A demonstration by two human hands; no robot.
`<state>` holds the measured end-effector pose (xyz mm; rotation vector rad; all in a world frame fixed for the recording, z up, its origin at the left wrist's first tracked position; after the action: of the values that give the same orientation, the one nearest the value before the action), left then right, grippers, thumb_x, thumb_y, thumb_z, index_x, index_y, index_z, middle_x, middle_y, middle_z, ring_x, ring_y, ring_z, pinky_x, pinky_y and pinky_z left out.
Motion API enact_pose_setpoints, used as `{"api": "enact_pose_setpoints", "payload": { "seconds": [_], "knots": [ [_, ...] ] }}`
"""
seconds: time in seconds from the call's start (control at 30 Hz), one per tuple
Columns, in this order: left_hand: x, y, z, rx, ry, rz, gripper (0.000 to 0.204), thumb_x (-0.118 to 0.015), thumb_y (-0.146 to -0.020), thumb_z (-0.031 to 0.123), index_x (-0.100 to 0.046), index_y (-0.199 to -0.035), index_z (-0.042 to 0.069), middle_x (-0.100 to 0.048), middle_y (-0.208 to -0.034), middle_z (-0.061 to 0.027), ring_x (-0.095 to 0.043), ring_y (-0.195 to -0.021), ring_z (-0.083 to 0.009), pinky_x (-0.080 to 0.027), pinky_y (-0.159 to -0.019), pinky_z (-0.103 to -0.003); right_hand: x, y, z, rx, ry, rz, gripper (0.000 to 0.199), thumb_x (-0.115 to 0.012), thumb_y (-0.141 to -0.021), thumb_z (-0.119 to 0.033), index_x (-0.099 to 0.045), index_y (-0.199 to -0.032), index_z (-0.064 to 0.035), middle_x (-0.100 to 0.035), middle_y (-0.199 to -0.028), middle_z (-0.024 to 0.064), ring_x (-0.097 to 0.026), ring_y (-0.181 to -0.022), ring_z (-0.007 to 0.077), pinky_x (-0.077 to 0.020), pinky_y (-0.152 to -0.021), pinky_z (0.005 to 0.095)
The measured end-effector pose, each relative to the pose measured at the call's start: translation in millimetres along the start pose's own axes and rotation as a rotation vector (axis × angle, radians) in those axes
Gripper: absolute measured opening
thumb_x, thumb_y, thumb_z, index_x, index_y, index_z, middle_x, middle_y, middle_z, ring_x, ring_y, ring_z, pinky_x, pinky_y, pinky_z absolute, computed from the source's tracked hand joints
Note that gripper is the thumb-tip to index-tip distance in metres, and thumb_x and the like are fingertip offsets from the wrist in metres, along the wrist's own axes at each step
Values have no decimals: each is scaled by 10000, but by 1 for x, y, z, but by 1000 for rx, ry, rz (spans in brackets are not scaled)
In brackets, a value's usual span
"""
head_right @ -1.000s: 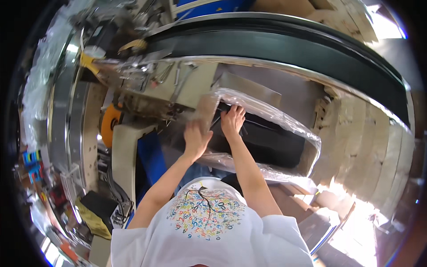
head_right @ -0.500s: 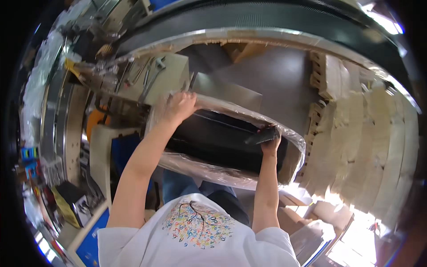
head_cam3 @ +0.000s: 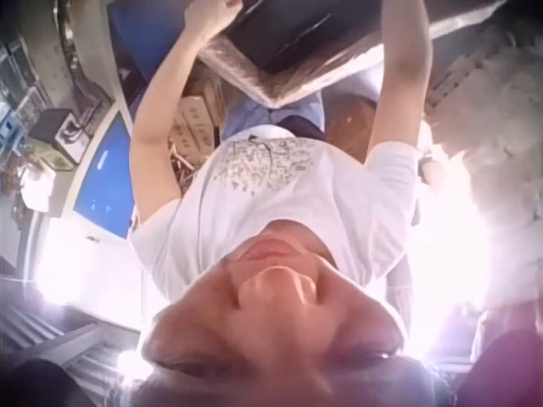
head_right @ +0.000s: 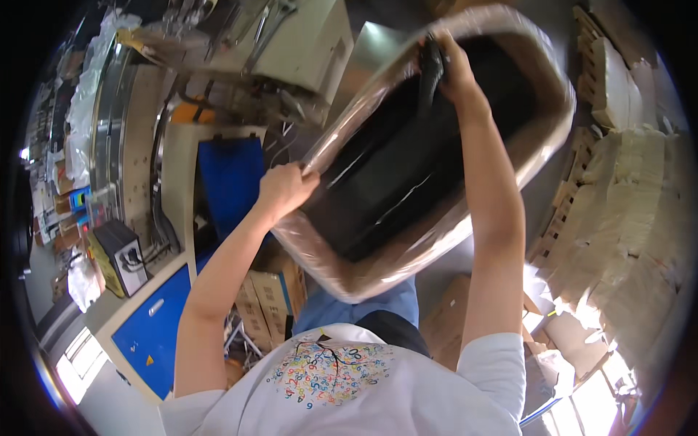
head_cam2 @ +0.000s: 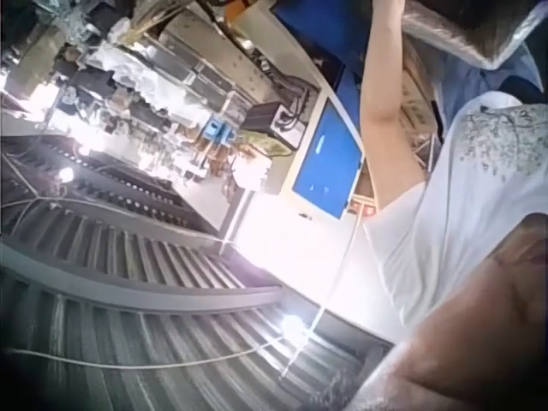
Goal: Packaging bundles of sticks from a conveyor belt into plastic bags and sealing them with tape.
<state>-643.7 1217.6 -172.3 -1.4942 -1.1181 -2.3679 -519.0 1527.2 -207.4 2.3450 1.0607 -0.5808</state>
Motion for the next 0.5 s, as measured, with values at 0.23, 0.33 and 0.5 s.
{"api": "enact_pose_setpoints", "payload": {
  "seconds": [0.23,0.33,0.5],
  "knots": [
    [-129,102,74,187,754,-629,597,-531,-729,339,-430,-1087,-128,-607,-810,-267,-605,-821,-384,-470,-758,-410,-110,0,45,-295,386,-246,245,-427,-850,-203,-543,-937,-6,-570,-774,85,-551,-671,162,-469,-664,271],
    [-195,138,135,364,1167,-755,698,-565,-727,259,-227,-1202,-126,-581,-911,-291,-627,-751,-357,-532,-587,-381,-136,26,78,-448,458,-405,208,-431,-825,-144,-541,-938,-8,-558,-762,59,-547,-667,130,-462,-646,251],
    [-251,158,233,455,1441,-699,894,-542,-758,232,90,-1290,-110,-593,-793,-231,-618,-606,-262,-521,-480,-334,-138,82,95,-686,490,-470,196,-460,-798,-67,-544,-960,4,-543,-833,44,-532,-703,78,-441,-627,204]
  ]
}}
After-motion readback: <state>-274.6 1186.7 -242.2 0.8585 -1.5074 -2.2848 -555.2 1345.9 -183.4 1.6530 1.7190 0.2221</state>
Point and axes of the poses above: each hand's wrist, its own y-axis away from the middle knuckle, its own x-axis out of the back of the hand, z = x × y, the point moved 9 cm from there along -y, towards the middle knuckle
